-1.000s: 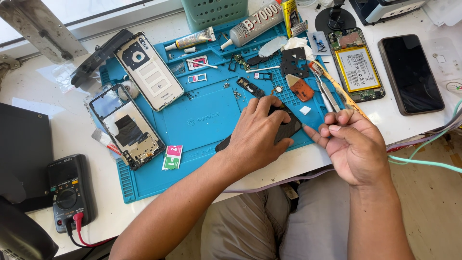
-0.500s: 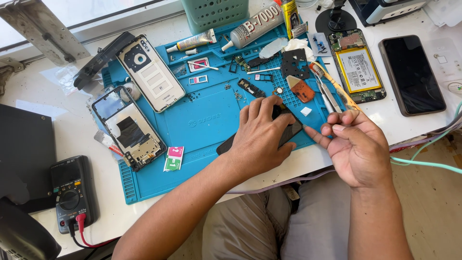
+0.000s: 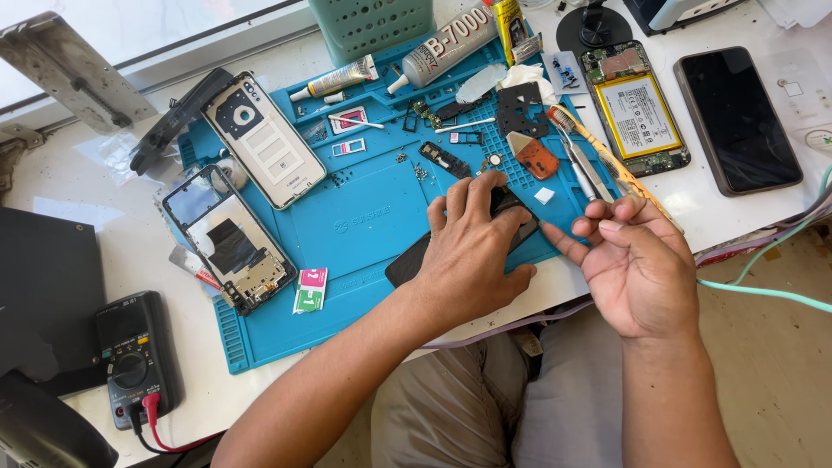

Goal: Disassembling a smartphone to remove the battery and internal circuit boards on a repair bench

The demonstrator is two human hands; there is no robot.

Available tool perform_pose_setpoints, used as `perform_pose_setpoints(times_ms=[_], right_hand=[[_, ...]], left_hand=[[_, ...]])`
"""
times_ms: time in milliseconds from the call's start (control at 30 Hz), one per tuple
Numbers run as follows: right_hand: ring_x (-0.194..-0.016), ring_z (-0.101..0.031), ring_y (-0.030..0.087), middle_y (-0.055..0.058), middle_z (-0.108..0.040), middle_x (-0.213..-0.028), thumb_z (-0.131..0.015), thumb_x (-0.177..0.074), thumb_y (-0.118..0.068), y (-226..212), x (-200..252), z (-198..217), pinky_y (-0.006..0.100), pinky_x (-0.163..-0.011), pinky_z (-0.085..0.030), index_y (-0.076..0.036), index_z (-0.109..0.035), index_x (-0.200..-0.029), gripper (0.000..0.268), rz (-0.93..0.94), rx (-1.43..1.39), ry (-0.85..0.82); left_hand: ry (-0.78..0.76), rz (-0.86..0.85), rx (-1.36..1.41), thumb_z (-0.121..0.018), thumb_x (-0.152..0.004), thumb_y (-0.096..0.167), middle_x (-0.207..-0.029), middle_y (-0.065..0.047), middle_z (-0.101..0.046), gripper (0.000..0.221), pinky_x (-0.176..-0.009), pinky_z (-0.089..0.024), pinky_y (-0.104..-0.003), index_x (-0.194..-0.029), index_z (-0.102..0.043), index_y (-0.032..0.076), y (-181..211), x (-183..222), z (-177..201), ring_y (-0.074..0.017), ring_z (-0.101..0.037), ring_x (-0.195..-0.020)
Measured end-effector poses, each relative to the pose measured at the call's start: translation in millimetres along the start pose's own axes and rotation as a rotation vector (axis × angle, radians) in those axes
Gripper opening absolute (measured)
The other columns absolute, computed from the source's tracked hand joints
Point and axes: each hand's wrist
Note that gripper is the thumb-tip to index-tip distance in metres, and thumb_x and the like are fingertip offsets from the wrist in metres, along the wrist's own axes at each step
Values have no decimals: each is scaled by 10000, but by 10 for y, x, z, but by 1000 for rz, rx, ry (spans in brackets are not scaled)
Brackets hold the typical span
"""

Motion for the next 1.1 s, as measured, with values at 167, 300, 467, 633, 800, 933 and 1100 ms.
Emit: perform_pose_setpoints(times_ms=[167,300,467,633,800,933,1100], right_hand=[[-822,-633,169,82,-602,-996,-535,-881,32,0,21,-19,641,-1092,-526,-154,-538,-882,186,-1,-21,26],[-828,-627,171,72,-594,-965,-544,-875,32,-8,39,-51,638,-1090,-527,-155,-531,-873,188,2,-23,25],[-842,-625,179,76,-592,-981,-534,-875,36,0,41,-27,655,-1094,-519,-151,-532,-879,188,1,-36,22],[-846,-633,180,74,-608,-971,-533,-878,43,12,35,-4,655,-1089,-520,-152,-536,-877,195,3,-46,14],[-860,-632,190,81,-606,-985,-528,-888,50,18,36,12,658,-1096,-512,-146,-543,-885,197,-5,-62,5],[-856,-629,188,72,-605,-975,-542,-877,42,4,50,6,651,-1087,-517,-153,-547,-876,195,-11,-58,15],[-852,-631,195,78,-612,-966,-531,-878,52,-10,80,11,660,-1068,-530,-145,-536,-881,198,7,-68,26]], left_hand=[[-12,3,7,-853,-701,454,-1471,-186,-370,599,-1054,-286,-633,-1175,-674,136,34,20,5,-443,-319,-1362],[-15,-3,-1,-856,-696,465,-1464,-189,-372,637,-1027,-301,-624,-1210,-679,133,45,27,8,-444,-333,-1342],[-21,-12,-2,-843,-700,466,-1459,-196,-373,650,-1014,-302,-609,-1227,-682,120,63,32,20,-442,-332,-1332],[-32,-11,4,-848,-696,464,-1459,-193,-379,646,-991,-313,-602,-1222,-689,124,76,31,30,-439,-329,-1336],[-34,-24,2,-858,-688,462,-1466,-184,-381,646,-999,-304,-610,-1220,-688,137,74,46,35,-440,-330,-1341],[-44,-27,-3,-857,-692,469,-1470,-188,-387,648,-1004,-304,-609,-1230,-698,145,75,64,62,-440,-325,-1354],[-60,-16,3,-868,-700,469,-1469,-185,-382,610,-998,-310,-602,-1203,-721,157,88,95,112,-439,-333,-1348]])
Point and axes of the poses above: each hand's wrist, its own x-axis away from the middle knuckle, its own z-axis out of the back of the hand, y = z × x
